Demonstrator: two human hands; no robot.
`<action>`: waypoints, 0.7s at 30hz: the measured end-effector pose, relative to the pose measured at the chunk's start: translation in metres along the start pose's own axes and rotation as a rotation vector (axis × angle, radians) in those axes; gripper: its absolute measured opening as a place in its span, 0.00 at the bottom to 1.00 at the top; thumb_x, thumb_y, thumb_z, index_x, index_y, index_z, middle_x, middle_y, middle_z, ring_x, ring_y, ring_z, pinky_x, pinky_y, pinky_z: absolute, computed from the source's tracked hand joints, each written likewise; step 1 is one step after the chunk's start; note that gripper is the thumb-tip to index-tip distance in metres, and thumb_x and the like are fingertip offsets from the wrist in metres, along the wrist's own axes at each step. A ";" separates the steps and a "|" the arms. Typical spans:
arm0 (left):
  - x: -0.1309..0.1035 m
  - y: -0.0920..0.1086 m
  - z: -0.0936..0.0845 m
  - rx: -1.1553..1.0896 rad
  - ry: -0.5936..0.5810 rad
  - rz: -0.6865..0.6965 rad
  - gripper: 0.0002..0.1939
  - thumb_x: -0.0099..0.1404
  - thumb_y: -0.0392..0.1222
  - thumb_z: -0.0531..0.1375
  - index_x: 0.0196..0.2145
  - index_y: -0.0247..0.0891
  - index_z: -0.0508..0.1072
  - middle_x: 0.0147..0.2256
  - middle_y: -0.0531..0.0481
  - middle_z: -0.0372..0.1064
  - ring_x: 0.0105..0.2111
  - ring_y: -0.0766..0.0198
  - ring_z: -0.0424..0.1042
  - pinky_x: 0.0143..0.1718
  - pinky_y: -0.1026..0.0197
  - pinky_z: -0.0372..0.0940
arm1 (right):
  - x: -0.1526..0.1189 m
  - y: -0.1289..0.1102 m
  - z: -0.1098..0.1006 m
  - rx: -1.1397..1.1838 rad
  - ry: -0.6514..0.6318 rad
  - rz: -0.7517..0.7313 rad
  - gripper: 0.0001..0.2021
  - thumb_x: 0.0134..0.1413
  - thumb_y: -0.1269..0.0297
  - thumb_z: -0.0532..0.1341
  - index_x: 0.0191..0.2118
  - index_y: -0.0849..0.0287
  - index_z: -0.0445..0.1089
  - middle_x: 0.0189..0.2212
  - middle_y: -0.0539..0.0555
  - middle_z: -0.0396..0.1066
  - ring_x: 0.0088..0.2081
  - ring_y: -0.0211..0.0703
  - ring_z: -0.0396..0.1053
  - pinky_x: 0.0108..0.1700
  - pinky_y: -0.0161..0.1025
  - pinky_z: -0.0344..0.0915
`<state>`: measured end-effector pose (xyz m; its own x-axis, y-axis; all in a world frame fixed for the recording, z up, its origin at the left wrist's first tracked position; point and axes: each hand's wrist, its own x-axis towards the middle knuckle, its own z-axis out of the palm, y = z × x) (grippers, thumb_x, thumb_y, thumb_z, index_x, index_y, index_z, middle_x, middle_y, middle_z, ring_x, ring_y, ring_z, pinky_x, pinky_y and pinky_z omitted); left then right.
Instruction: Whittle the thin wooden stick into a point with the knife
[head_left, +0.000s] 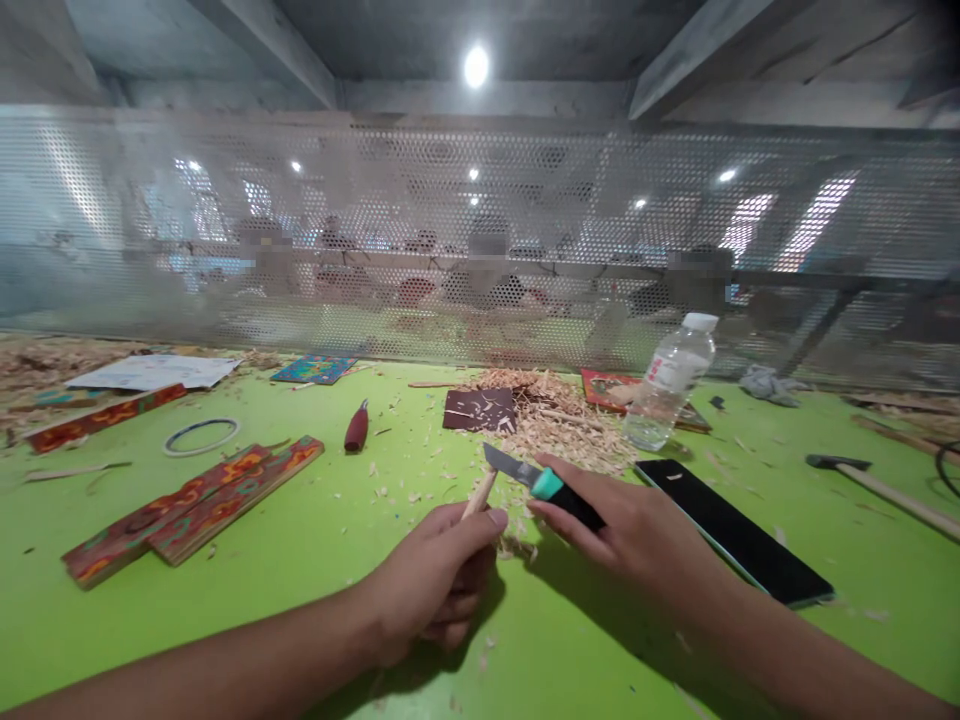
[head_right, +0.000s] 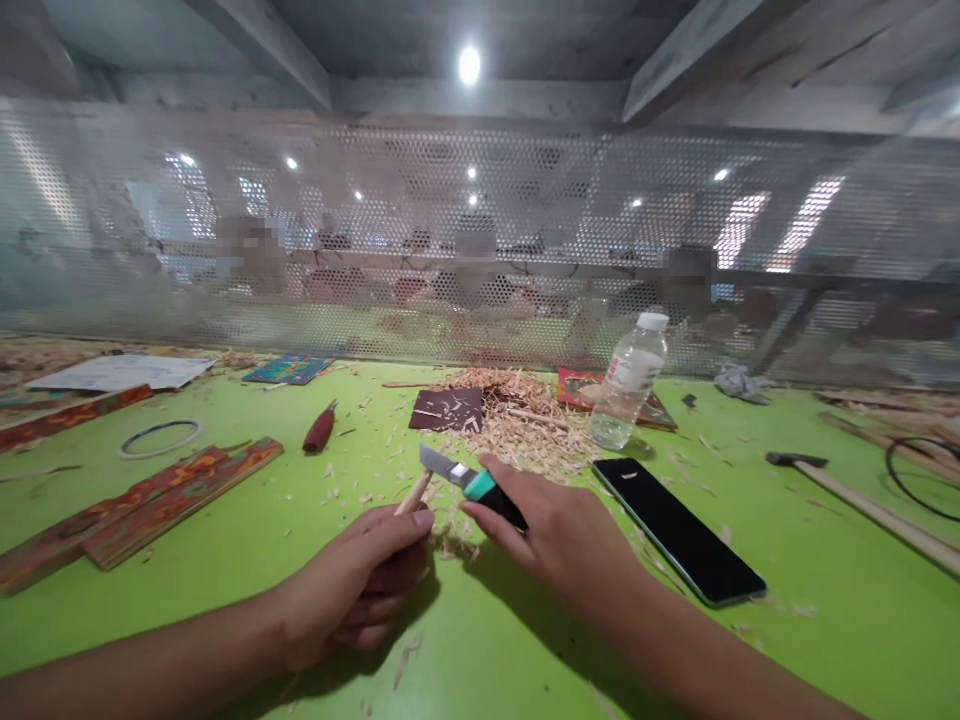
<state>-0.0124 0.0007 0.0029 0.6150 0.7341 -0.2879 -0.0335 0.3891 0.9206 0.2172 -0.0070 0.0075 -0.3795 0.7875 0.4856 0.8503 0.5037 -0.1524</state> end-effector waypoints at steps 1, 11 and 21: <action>0.000 0.002 -0.001 -0.006 -0.014 -0.006 0.28 0.61 0.68 0.66 0.30 0.46 0.56 0.15 0.68 0.47 0.12 0.76 0.38 0.10 0.71 0.41 | 0.000 0.001 0.000 0.012 -0.006 -0.006 0.24 0.75 0.50 0.53 0.62 0.61 0.71 0.42 0.63 0.84 0.35 0.56 0.83 0.34 0.45 0.76; 0.001 -0.002 -0.002 0.183 -0.048 0.059 0.34 0.52 0.75 0.69 0.24 0.43 0.62 0.11 0.64 0.52 0.10 0.74 0.49 0.10 0.70 0.48 | -0.005 -0.007 -0.001 0.133 -0.211 -0.165 0.23 0.69 0.58 0.61 0.64 0.64 0.71 0.46 0.65 0.84 0.39 0.57 0.84 0.39 0.45 0.77; 0.006 -0.010 0.006 0.226 0.175 0.159 0.28 0.63 0.67 0.66 0.26 0.42 0.62 0.12 0.64 0.53 0.10 0.74 0.48 0.13 0.65 0.40 | -0.011 -0.016 0.005 -0.078 -0.057 -0.080 0.24 0.76 0.55 0.52 0.65 0.65 0.68 0.36 0.62 0.83 0.29 0.55 0.82 0.27 0.44 0.72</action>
<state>-0.0042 -0.0023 -0.0066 0.4708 0.8678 -0.1589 0.0694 0.1431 0.9873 0.2054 -0.0216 0.0001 -0.4655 0.7662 0.4430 0.8414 0.5383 -0.0469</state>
